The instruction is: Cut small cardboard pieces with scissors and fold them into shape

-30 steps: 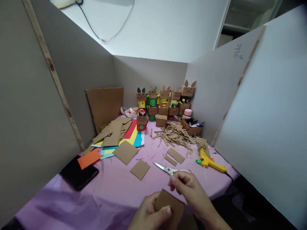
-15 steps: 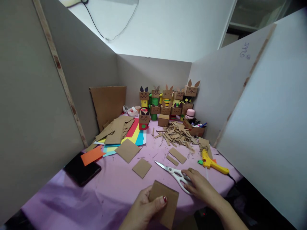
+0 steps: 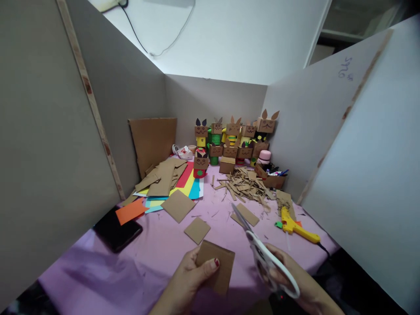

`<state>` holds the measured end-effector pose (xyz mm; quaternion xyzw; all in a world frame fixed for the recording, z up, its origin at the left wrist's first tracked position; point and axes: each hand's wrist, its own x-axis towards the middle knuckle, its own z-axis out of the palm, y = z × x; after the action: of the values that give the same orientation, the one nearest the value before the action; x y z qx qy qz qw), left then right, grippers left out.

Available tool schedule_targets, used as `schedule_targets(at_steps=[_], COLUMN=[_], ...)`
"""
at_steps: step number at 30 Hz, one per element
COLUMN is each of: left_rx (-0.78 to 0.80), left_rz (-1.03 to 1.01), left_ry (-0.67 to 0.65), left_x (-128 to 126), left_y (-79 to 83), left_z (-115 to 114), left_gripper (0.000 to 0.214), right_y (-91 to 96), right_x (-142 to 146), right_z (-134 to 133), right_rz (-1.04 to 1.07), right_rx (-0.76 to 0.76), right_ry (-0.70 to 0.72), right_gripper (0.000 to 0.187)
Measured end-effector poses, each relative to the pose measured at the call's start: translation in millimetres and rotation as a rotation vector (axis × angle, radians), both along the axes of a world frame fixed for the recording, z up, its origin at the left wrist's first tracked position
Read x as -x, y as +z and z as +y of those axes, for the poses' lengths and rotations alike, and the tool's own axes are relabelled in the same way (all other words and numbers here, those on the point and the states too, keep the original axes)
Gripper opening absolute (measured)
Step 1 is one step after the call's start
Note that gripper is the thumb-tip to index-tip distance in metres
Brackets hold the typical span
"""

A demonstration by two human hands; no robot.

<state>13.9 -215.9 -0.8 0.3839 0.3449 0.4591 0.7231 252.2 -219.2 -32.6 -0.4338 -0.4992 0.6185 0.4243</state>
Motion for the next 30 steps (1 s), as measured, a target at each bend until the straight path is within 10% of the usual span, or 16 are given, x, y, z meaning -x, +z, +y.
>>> schedule_targets(at_steps=[5,17,30], left_rx=[-0.057,-0.244,-0.377], left_rz=[-0.003,0.185,0.107], left_ry=[-0.059,-0.188,-0.237], left_x=[3.8,12.0,13.1], left_y=[0.7,9.2,17.1], left_z=[-1.5,-4.1,-7.2], left_gripper=[0.031,0.024,0.017], right_y=[9.3,61.2,76.9], right_x=[2.3,3.3,10.1], right_z=[-21.0,-39.5,-45.0], right_rz=[-0.012,-0.771,-0.952], right_rx=[-0.044,-0.402,-0.457], right_ry=[0.103,-0.04,0.133], right_gripper=[0.057,0.042,0.036])
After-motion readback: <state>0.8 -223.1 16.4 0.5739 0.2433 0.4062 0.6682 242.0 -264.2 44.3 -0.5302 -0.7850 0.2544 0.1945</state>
